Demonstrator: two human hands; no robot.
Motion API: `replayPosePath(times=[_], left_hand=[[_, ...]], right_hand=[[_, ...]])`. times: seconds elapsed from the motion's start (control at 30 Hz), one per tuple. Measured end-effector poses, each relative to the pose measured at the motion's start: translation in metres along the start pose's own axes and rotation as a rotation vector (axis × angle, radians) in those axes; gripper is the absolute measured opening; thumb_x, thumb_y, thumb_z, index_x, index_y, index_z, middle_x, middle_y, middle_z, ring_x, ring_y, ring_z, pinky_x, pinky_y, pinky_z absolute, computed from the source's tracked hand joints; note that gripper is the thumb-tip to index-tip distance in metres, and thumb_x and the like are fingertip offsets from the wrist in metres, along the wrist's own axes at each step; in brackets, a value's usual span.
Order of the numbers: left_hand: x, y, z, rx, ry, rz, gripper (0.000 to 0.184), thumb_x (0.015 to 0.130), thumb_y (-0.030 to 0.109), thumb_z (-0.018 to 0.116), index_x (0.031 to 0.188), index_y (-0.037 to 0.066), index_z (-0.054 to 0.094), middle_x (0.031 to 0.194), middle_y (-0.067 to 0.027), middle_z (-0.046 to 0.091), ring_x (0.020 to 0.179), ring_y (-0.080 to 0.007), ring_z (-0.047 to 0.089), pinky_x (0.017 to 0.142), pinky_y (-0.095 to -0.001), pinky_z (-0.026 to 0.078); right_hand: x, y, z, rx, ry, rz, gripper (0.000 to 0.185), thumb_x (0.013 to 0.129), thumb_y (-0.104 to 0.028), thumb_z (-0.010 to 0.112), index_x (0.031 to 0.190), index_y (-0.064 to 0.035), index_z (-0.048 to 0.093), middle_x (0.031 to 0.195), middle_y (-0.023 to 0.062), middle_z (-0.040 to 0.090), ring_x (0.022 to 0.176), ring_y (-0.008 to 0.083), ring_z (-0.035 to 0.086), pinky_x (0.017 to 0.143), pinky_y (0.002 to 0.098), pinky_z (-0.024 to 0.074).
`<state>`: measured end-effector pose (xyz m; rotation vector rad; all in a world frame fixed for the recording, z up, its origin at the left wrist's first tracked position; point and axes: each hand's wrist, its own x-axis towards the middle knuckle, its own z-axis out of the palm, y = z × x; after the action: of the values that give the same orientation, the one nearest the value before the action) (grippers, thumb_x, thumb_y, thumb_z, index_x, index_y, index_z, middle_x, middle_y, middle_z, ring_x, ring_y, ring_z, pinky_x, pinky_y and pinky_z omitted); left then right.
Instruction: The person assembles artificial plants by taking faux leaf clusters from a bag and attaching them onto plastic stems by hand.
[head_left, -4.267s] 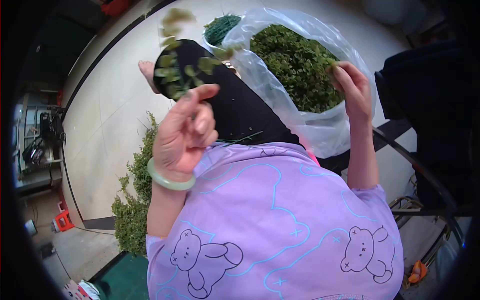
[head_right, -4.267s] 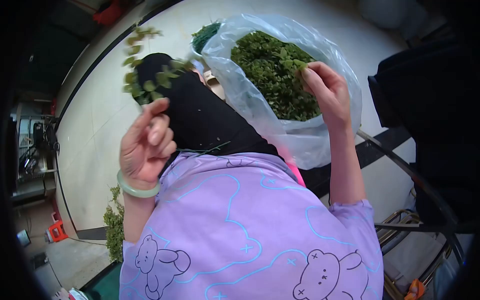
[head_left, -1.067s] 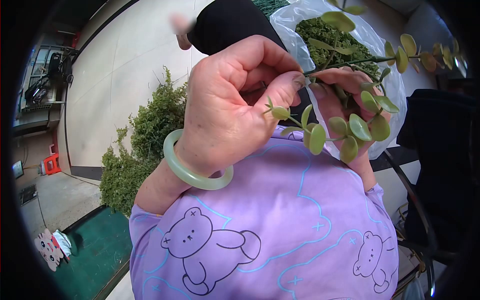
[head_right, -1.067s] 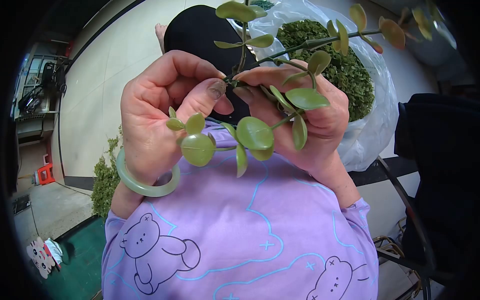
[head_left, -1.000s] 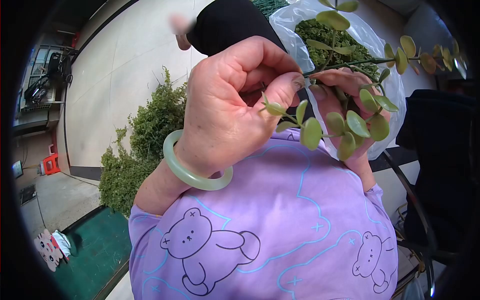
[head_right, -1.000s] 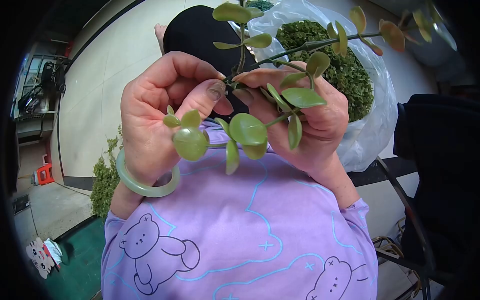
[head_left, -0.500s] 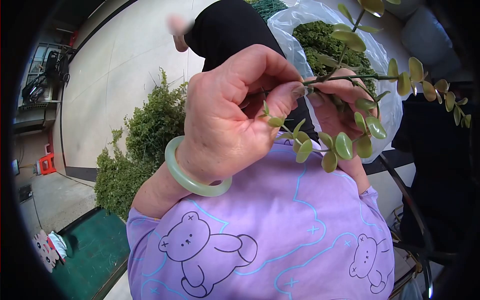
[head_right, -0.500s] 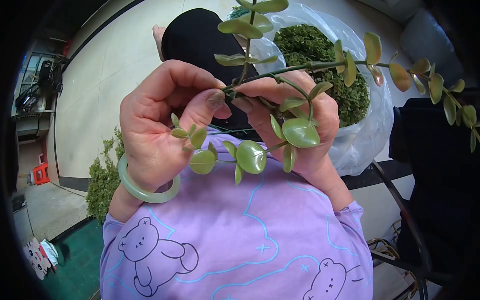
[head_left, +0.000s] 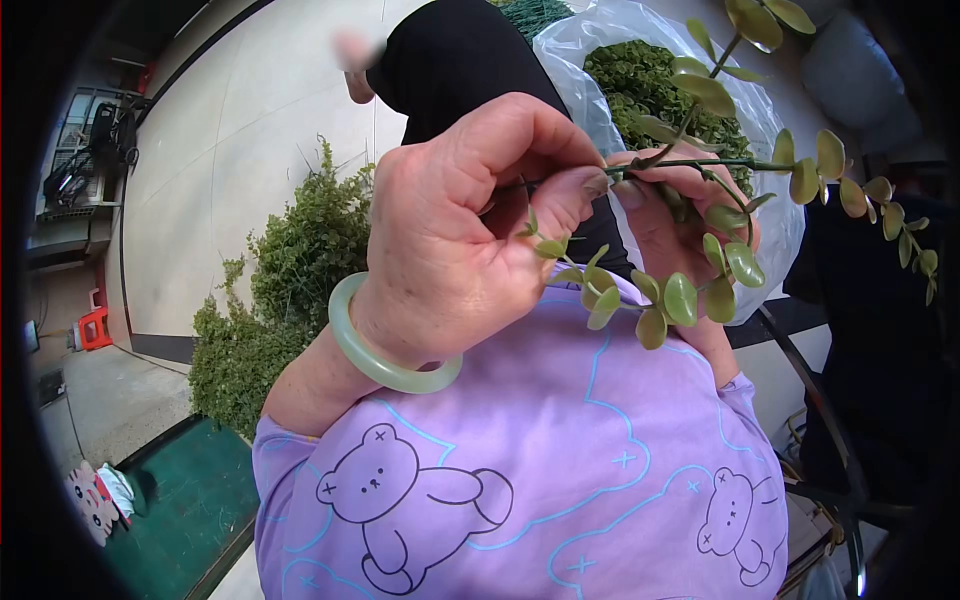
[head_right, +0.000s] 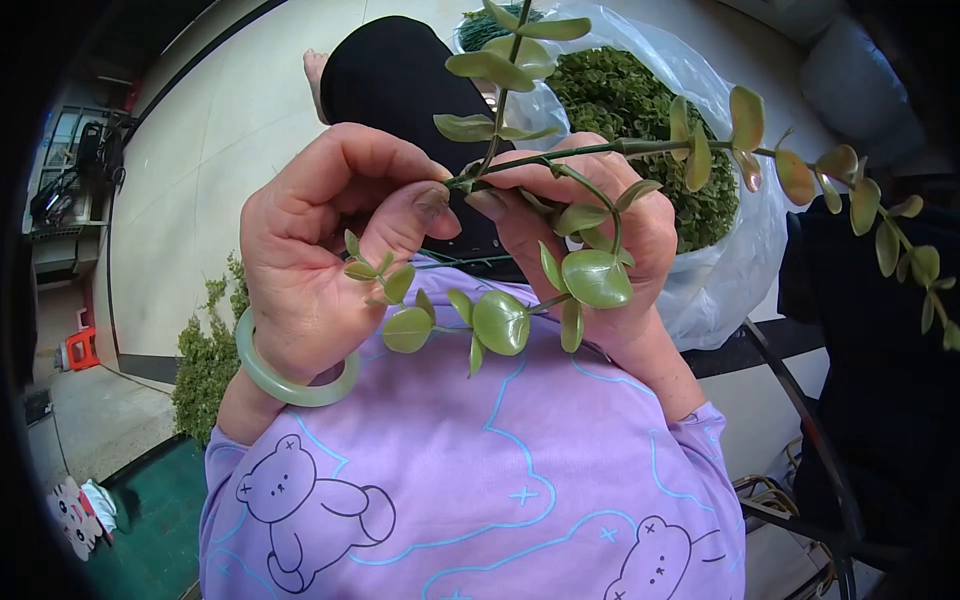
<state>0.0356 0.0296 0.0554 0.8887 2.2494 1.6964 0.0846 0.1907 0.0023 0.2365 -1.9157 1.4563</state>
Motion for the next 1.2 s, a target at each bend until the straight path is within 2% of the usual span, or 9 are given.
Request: replayPosePath(times=[0.27, 0.33, 0.4, 0.47, 0.67, 0.87, 0.97, 1.13, 1.2], left_hand=[[0.0004, -0.0027, -0.0009, 0.034, -0.015, 0.002, 0.008, 0.084, 0.001, 0.059, 0.090, -0.003, 0.055, 0.078, -0.0042, 0.061, 0.070, -0.0077, 0.060, 0.064, -0.0186, 0.048], [0.0005, -0.0026, -0.0015, 0.038, -0.023, -0.004, 0.008, 0.084, 0.001, 0.060, 0.089, -0.003, 0.055, 0.078, -0.0043, 0.061, 0.070, -0.0076, 0.060, 0.064, -0.0185, 0.048], [0.0007, -0.0025, -0.0026, 0.041, -0.034, -0.009, 0.008, 0.084, 0.001, 0.060, 0.089, -0.003, 0.055, 0.077, -0.0045, 0.061, 0.070, -0.0075, 0.060, 0.064, -0.0184, 0.048], [0.0010, -0.0029, -0.0034, 0.036, -0.044, -0.015, 0.008, 0.084, 0.001, 0.060, 0.089, -0.003, 0.055, 0.077, -0.0046, 0.061, 0.070, -0.0075, 0.060, 0.064, -0.0184, 0.048], [0.0005, -0.0045, -0.0011, -0.004, -0.050, -0.063, 0.007, 0.084, 0.001, 0.059, 0.088, -0.004, 0.055, 0.077, -0.0047, 0.062, 0.070, -0.0074, 0.060, 0.063, -0.0184, 0.048], [0.0001, -0.0056, 0.0000, 0.015, -0.035, -0.048, 0.008, 0.084, 0.002, 0.059, 0.089, -0.004, 0.055, 0.078, -0.0051, 0.062, 0.070, -0.0075, 0.060, 0.064, -0.0186, 0.048], [-0.0002, -0.0060, 0.0008, -0.038, -0.025, -0.061, 0.009, 0.084, 0.002, 0.059, 0.089, -0.003, 0.055, 0.078, -0.0053, 0.062, 0.070, -0.0076, 0.060, 0.065, -0.0187, 0.048], [-0.0014, -0.0041, 0.0022, -0.188, 0.020, -0.042, 0.010, 0.084, 0.002, 0.059, 0.090, -0.003, 0.054, 0.079, -0.0054, 0.062, 0.071, -0.0078, 0.060, 0.065, -0.0191, 0.048], [-0.0025, 0.0003, 0.0004, -0.045, 0.020, -0.026, 0.010, 0.085, 0.003, 0.059, 0.091, -0.003, 0.054, 0.079, -0.0054, 0.062, 0.071, -0.0077, 0.059, 0.066, -0.0191, 0.048]], right_hand=[[-0.0023, 0.0062, -0.0029, 0.072, -0.057, -0.042, 0.026, 0.069, 0.013, 0.066, 0.092, 0.0011, 0.063, 0.088, 0.0104, 0.063, 0.079, 0.0174, 0.058, 0.065, 0.0269, 0.0494], [-0.0062, 0.0064, 0.0028, 0.259, 0.011, 0.034, 0.025, 0.069, 0.013, 0.065, 0.091, 0.0006, 0.063, 0.087, 0.0105, 0.063, 0.080, 0.0177, 0.059, 0.065, 0.0266, 0.0493], [-0.0062, 0.0043, 0.0018, 0.254, -0.015, 0.087, 0.025, 0.070, 0.014, 0.064, 0.091, 0.0006, 0.063, 0.087, 0.0109, 0.062, 0.081, 0.0181, 0.060, 0.066, 0.0265, 0.0495], [-0.0004, -0.0007, -0.0066, 0.056, -0.136, 0.114, 0.024, 0.072, 0.014, 0.062, 0.092, 0.0011, 0.062, 0.087, 0.0115, 0.062, 0.081, 0.0185, 0.060, 0.068, 0.0265, 0.0499], [-0.0003, 0.0035, -0.0019, 0.444, -0.101, 0.209, 0.026, 0.075, 0.014, 0.059, 0.099, 0.0031, 0.059, 0.093, 0.0139, 0.060, 0.085, 0.0199, 0.061, 0.073, 0.0279, 0.0506], [-0.0054, 0.0085, -0.0003, 0.395, -0.096, 0.137, 0.027, 0.075, 0.012, 0.061, 0.100, 0.0042, 0.056, 0.097, 0.0148, 0.058, 0.088, 0.0197, 0.061, 0.075, 0.0288, 0.0509], [-0.0049, 0.0039, -0.0028, 0.266, -0.131, 0.192, 0.027, 0.073, 0.012, 0.064, 0.098, 0.0040, 0.056, 0.093, 0.0133, 0.060, 0.088, 0.0178, 0.061, 0.074, 0.0279, 0.0509], [-0.0033, 0.0020, -0.0032, 0.342, -0.099, 0.249, 0.027, 0.072, 0.007, 0.069, 0.096, 0.0022, 0.058, 0.088, 0.0097, 0.062, 0.082, 0.0151, 0.061, 0.070, 0.0253, 0.0495], [-0.0032, 0.0037, -0.0037, 0.310, -0.100, 0.229, 0.027, 0.071, 0.006, 0.070, 0.095, 0.0013, 0.060, 0.088, 0.0091, 0.063, 0.079, 0.0146, 0.061, 0.069, 0.0247, 0.0488]])
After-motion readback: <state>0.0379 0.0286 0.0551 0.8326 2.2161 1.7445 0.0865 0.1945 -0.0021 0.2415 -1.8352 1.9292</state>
